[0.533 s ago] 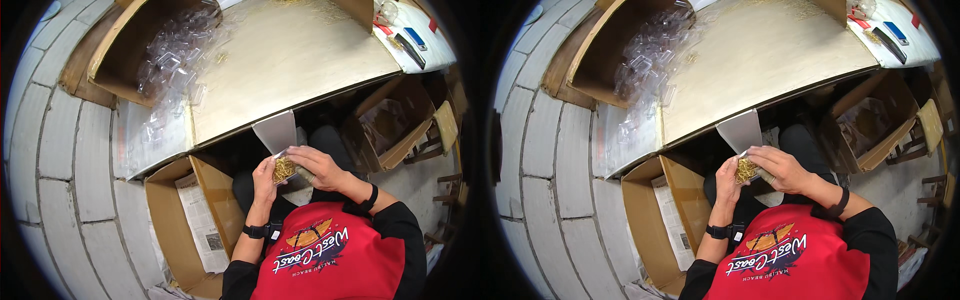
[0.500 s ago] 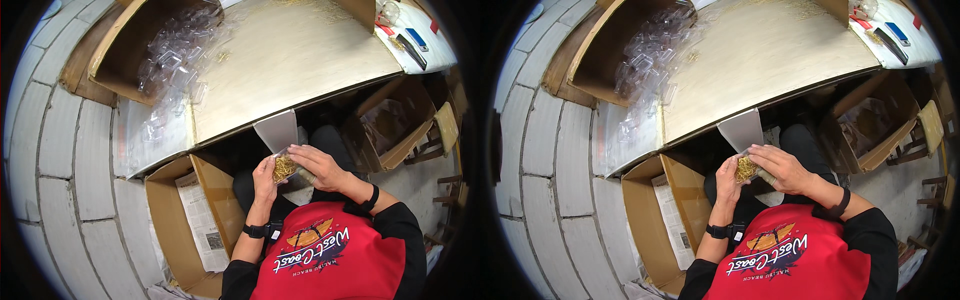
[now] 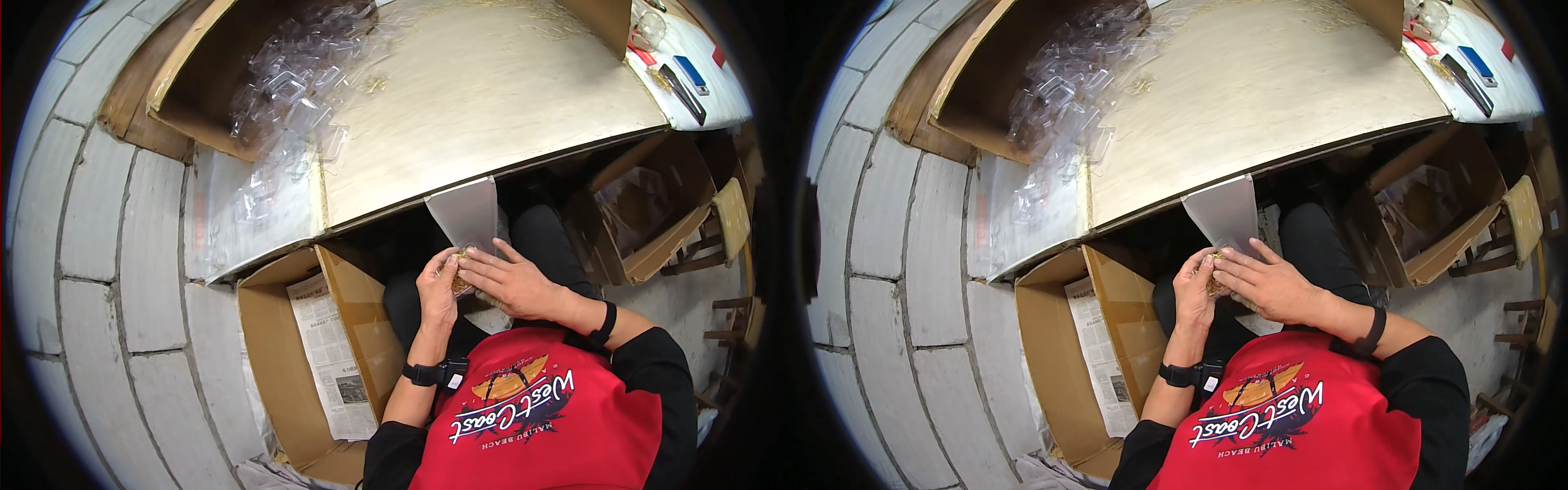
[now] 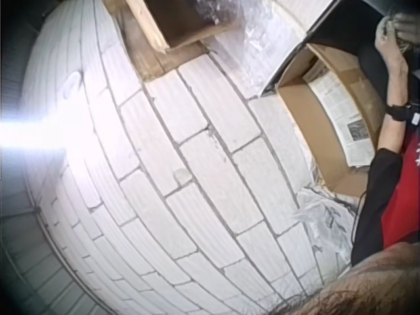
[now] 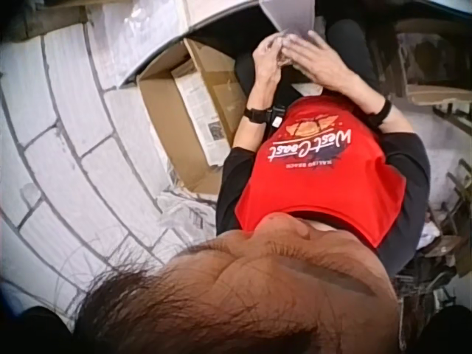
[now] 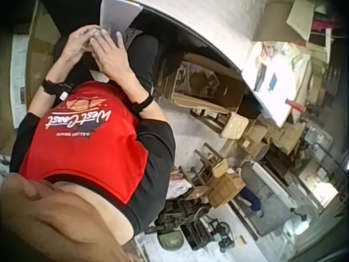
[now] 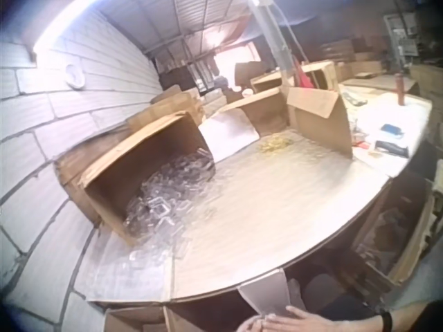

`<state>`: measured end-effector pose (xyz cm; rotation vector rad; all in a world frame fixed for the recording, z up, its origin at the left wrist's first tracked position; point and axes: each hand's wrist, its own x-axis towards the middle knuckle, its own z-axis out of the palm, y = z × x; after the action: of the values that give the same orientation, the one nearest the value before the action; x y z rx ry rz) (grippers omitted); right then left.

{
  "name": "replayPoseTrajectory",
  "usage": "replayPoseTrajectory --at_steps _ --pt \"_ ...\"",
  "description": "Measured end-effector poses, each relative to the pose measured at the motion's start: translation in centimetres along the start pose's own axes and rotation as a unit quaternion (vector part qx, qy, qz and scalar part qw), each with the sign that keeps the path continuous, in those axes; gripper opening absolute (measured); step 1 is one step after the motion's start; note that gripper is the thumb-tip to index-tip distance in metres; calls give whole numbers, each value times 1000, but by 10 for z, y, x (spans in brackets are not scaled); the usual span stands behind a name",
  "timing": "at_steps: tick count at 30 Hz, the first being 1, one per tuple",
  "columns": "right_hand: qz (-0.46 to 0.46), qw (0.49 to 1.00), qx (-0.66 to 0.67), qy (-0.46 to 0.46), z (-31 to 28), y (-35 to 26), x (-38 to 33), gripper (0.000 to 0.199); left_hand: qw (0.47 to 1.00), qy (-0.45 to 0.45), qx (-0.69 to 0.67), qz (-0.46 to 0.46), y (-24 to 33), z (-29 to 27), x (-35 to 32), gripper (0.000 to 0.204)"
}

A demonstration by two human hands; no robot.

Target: The person scoops small yellow items from a table into clear plastic containers using a funnel and places the filled containers into a cardboard box. The person repeats this process multiple times, occasionally adjusting the funnel and containers.

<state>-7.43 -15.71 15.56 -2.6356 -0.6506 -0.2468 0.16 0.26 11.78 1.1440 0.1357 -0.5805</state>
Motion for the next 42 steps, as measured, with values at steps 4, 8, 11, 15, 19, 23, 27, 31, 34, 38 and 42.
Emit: replayPoseTrajectory --at_steps 4,8,11,15,19,23,27,31,34,38,42 --pt "26 982 160 95 -9 1 -1 53 1000 -10 -28 2 18 7 -6 24" --pt "29 997 70 32 -13 -8 4 53 999 -19 -25 -5 17 3 -6 25" --pt "16 999 33 1 -10 -3 5 54 1000 1 25 0 16 6 -4 23" --pt "-9 999 38 -19 -8 0 14 52 998 25 50 8 12 -5 1 22" --pt "-12 989 121 79 -62 43 53 48 995 -17 92 -38 20 -45 6 23" --pt "131 988 20 76 -107 142 111 30 995 -34 51 -77 6 -85 13 25" --pt "247 966 -46 -62 -118 262 171 30 992 -12 45 -118 -24 -107 28 24" --pt "443 876 -180 64 -160 370 156 36 990 -22 88 -107 -39 -126 24 30" --pt "503 838 -202 53 -169 387 130 32 995 -22 5 -97 -34 -114 24 30" --pt "468 846 -186 -173 -156 316 153 29 994 12 17 -110 -32 -118 36 20" --pt "326 905 -255 -99 -99 248 128 38 993 -7 28 -117 -26 -92 39 24"
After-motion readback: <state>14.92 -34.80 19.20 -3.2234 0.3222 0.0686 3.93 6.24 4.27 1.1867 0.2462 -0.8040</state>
